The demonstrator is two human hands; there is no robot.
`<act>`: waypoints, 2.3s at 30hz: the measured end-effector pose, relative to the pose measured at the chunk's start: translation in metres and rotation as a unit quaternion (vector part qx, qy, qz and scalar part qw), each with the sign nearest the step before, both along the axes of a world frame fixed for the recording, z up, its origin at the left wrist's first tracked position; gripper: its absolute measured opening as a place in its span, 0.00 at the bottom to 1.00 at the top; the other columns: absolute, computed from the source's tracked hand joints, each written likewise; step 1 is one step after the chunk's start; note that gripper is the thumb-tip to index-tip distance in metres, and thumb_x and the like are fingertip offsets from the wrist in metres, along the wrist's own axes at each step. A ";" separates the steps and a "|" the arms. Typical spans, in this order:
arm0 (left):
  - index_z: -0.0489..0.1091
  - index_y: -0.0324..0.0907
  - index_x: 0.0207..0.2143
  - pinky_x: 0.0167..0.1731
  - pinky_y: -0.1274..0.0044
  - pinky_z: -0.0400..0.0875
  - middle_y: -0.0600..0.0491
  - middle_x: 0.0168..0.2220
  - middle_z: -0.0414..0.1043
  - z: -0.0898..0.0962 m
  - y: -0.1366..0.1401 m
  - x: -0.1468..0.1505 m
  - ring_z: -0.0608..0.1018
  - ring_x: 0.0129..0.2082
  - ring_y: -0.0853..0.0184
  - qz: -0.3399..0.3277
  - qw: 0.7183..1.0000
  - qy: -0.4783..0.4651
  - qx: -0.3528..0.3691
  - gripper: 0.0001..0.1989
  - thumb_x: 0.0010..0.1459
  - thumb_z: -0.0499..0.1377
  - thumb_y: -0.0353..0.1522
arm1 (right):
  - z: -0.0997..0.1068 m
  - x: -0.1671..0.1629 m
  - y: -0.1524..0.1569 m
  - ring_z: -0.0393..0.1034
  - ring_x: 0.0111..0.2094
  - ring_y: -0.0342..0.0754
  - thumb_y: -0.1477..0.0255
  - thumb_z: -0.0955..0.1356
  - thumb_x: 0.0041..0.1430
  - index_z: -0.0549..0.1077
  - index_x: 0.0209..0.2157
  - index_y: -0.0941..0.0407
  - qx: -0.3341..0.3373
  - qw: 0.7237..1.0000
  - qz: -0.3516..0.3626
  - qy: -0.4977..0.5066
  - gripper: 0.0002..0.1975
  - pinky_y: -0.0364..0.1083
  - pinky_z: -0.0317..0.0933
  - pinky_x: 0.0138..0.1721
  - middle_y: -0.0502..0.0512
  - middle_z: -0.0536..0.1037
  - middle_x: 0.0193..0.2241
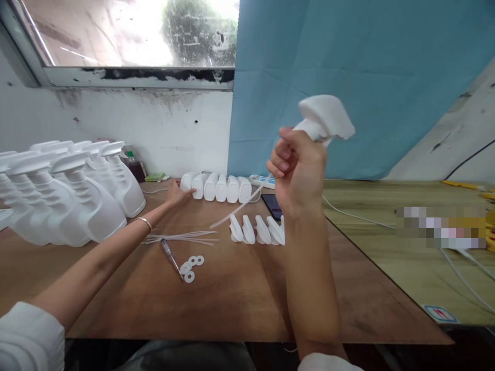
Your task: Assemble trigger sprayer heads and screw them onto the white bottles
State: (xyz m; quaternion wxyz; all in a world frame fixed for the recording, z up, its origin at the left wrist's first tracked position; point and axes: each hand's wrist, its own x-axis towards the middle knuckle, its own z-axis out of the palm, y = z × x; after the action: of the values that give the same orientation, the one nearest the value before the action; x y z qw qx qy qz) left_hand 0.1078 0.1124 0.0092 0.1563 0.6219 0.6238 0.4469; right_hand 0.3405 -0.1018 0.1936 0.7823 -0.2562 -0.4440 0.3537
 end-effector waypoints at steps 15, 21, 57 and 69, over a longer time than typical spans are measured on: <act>0.61 0.42 0.49 0.39 0.72 0.68 0.48 0.41 0.68 0.049 -0.158 -0.037 0.71 0.43 0.58 -0.402 0.866 -0.297 0.020 0.33 0.41 0.61 0.47 | -0.078 -0.096 0.018 0.58 0.20 0.38 0.63 0.57 0.59 0.67 0.23 0.59 -0.015 0.718 0.110 -0.687 0.19 0.38 0.47 0.21 0.49 0.68 0.21; 0.62 0.41 0.38 0.25 0.77 0.70 0.54 0.28 0.69 0.027 -0.158 -0.059 0.73 0.24 0.70 -0.289 0.863 -0.409 -0.061 0.19 0.44 0.63 0.36 | -0.113 -0.131 0.024 0.68 0.26 0.46 0.56 0.53 0.60 0.69 0.27 0.58 -0.055 0.626 -0.093 -0.772 0.24 0.41 0.46 0.23 0.57 0.74 0.25; 0.64 0.35 0.28 0.14 0.83 0.55 0.51 0.25 0.68 0.019 -0.139 -0.097 0.61 0.15 0.77 -0.289 0.700 -0.652 -0.042 0.06 0.51 0.52 0.30 | -0.168 -0.171 0.062 0.67 0.38 0.48 0.80 0.57 0.57 0.63 0.40 0.59 0.031 0.557 -0.005 -0.830 0.11 0.41 0.53 0.33 0.58 0.72 0.36; 0.64 0.36 0.28 0.14 0.83 0.56 0.52 0.23 0.67 0.014 -0.134 -0.103 0.61 0.15 0.77 -0.284 0.668 -0.685 -0.054 0.05 0.52 0.51 0.30 | -0.186 -0.191 0.076 0.68 0.36 0.48 0.75 0.56 0.58 0.62 0.43 0.56 0.028 0.544 0.013 -0.839 0.12 0.43 0.55 0.33 0.57 0.73 0.35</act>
State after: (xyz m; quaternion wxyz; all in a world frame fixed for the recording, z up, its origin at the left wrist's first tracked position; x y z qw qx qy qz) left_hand 0.0045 -0.0216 0.0228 0.6927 0.2780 0.1575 0.6466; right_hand 0.1497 -0.0262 0.0075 0.0559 -0.4086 -0.9107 -0.0251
